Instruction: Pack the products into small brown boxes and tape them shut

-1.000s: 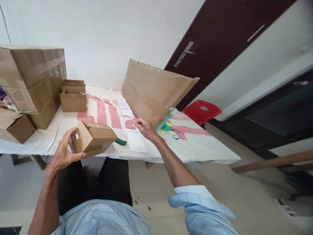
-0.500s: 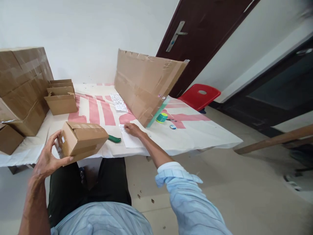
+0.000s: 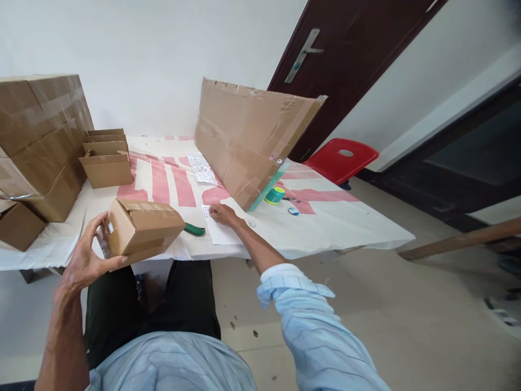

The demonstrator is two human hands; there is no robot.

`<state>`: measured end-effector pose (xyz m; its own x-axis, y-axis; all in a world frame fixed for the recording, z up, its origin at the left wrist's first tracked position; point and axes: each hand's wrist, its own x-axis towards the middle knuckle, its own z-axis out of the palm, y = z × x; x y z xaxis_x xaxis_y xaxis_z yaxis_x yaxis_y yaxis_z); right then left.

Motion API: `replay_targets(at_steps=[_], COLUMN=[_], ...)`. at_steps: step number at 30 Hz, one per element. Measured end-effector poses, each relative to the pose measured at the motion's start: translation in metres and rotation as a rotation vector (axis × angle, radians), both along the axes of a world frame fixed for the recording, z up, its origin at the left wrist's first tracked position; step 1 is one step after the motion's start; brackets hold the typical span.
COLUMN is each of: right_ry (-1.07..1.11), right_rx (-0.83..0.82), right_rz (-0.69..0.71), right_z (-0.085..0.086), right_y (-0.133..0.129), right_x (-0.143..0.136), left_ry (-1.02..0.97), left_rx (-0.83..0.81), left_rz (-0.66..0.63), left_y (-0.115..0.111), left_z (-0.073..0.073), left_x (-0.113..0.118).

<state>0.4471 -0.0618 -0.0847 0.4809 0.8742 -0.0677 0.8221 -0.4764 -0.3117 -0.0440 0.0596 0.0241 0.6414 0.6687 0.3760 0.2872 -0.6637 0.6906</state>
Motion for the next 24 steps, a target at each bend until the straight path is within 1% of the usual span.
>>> replay_targets(at_steps=[7,10,12,15,16,17,18,19,20,21,22,23,24], right_ry=[-0.043,-0.089,-0.128,-0.186,-0.205,-0.218,-0.220,-0.210,-0.186,-0.150,-0.127,-0.125,-0.145], right_rx=[0.006,0.018,0.032,0.066,0.091,0.152,0.257,0.396,0.576,0.748,0.872,0.956,0.990], right_rz=[-0.091,-0.112,-0.119,-0.124,-0.123,-0.113,-0.084,-0.032,0.046,0.164,0.296,0.423,0.543], right_z=[0.005,0.010,0.013,0.024,0.031,0.041,0.053,0.068,0.085,0.103,0.121,0.138,0.153], right_y=[-0.001,-0.005,-0.008,-0.006,-0.003,0.001,0.005,0.009,0.012,0.014,0.015,0.015,0.014], right_x=[-0.010,-0.025,-0.037,-0.053,-0.059,-0.066,-0.076,-0.089,-0.105,-0.124,-0.145,-0.167,-0.190], left_ry=[-0.015,-0.028,-0.043,-0.055,-0.054,-0.052,-0.051,-0.049,-0.049,-0.051,-0.052,-0.053,-0.053], left_rx=[0.002,-0.008,-0.027,-0.057,-0.062,-0.065,-0.066,-0.068,-0.071,-0.074,-0.075,-0.074,-0.071], left_rz=[0.003,0.004,0.004,0.004,0.006,0.010,0.014,0.019,0.022,0.024,0.024,0.021,0.019], left_y=[-0.007,-0.015,-0.021,-0.029,-0.031,-0.033,-0.034,-0.036,-0.037,-0.039,-0.041,-0.043,-0.045], left_z=[0.008,0.009,0.008,0.004,0.003,0.002,0.002,0.002,0.002,0.002,0.003,0.003,0.004], left_x=[0.004,0.006,0.007,0.007,0.007,0.007,0.008,0.009,0.010,0.012,0.014,0.016,0.018])
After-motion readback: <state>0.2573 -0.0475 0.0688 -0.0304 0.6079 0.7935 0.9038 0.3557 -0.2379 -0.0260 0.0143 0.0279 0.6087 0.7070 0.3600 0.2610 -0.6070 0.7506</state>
